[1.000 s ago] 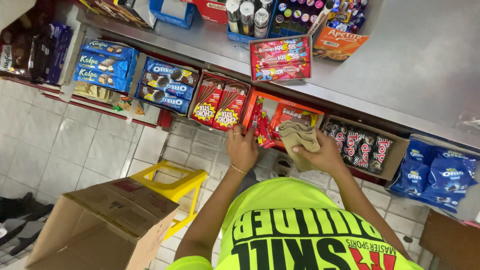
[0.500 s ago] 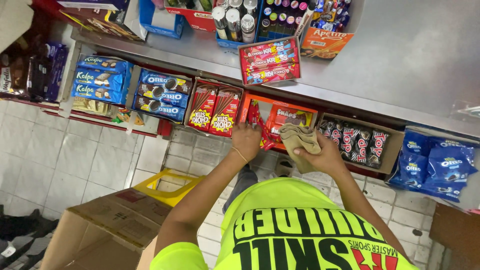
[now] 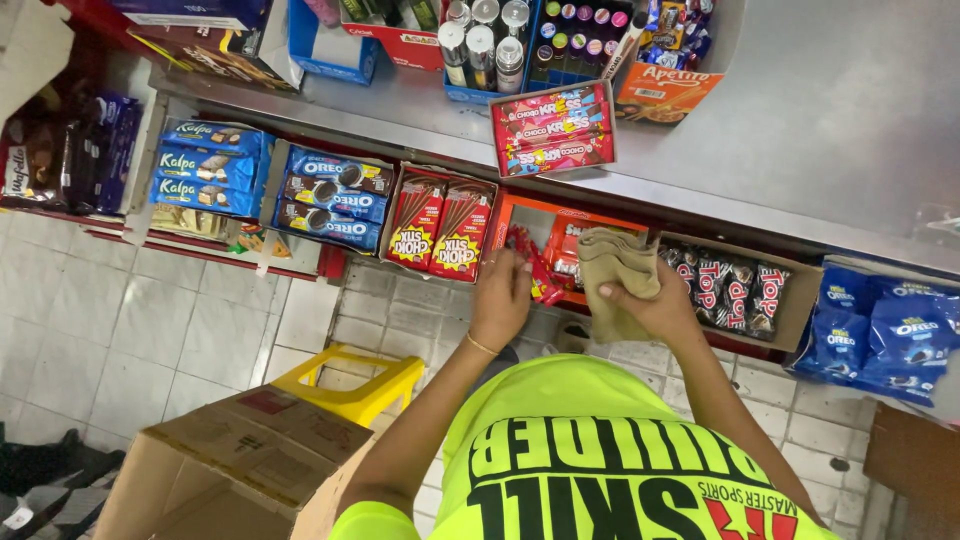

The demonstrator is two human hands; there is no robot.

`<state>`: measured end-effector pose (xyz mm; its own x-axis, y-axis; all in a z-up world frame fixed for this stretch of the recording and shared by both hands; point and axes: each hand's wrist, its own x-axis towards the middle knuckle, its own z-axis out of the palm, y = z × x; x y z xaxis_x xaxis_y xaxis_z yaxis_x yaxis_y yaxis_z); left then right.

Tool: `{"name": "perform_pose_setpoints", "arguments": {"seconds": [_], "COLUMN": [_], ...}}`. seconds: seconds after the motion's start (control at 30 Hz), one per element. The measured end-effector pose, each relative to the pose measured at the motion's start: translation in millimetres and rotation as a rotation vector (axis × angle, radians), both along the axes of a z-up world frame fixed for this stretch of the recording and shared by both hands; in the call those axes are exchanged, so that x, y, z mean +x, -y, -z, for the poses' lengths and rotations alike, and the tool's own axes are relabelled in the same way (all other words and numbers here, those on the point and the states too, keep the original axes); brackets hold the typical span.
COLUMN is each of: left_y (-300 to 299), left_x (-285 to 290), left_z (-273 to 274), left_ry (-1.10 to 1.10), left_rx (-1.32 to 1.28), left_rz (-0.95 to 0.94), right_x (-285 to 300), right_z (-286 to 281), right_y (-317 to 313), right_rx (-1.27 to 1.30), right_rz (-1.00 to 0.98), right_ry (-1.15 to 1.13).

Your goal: Organizing and arranging snack boxes and packets on a retail shelf.

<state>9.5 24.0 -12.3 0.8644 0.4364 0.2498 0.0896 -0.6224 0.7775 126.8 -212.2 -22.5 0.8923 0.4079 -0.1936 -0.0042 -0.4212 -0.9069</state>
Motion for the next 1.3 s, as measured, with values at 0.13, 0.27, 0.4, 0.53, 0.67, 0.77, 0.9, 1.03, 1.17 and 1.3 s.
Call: {"name": "perform_pose_setpoints", "arguments": {"seconds": [0.13, 0.27, 0.4, 0.53, 0.67, 0.77, 0.9, 1.03, 1.17, 1.3], "left_y": [8.9, 9.9, 9.3, -2.2, -22.0, -30.0, -41.9, -28.5, -1.5, 4.8], "left_x": [-8.6, -9.4, -17.9, -21.2, -23.5, -21.1, -14.1, 0.0, 9.2, 19.6], "left_z": [-24.4, -23.6, -28.4, -45.7, -66.8, -66.1, -14.9, -37.8, -39.0, -54.9], "left_ry": [-0.024, 0.072, 0.167, 0.174, 0.248, 0.262, 0.251, 0.269, 0.184, 0.243], "left_rx": [-0.348, -0.620, -1.172, -1.257, -1.406, -1.487, -1.614, -1.631, -1.663, -1.644], "left_rz": [-0.028, 0.043, 0.047, -0.016, 0.034, 0.053, 0.024, -0.115, -0.167, -0.245], "right_x": [-2.6, -16.9, -21.4, -20.9, 0.1, 3.9, 4.0, -9.4, -24.7, -20.7], "right_z": [-23.2, -46.5, -52.2, -58.3, -30.6, -21.5, -0.9, -35.1, -55.1, -60.3], "right_y": [-39.6, -80.4, -98.2, -100.4, -75.7, -61.8, -52.4, -72.2, -81.9, -80.6], "right_rx": [0.208, 0.318, 0.341, 0.299, 0.195, 0.196, 0.337, 0.393, 0.330, 0.222], "right_rz": [-0.031, -0.087, -0.127, -0.131, -0.073, -0.040, 0.042, 0.117, 0.082, -0.174], "right_ry": [0.010, 0.029, 0.096, 0.208, 0.118, -0.030, -0.023, 0.178, 0.407, 0.708]}}
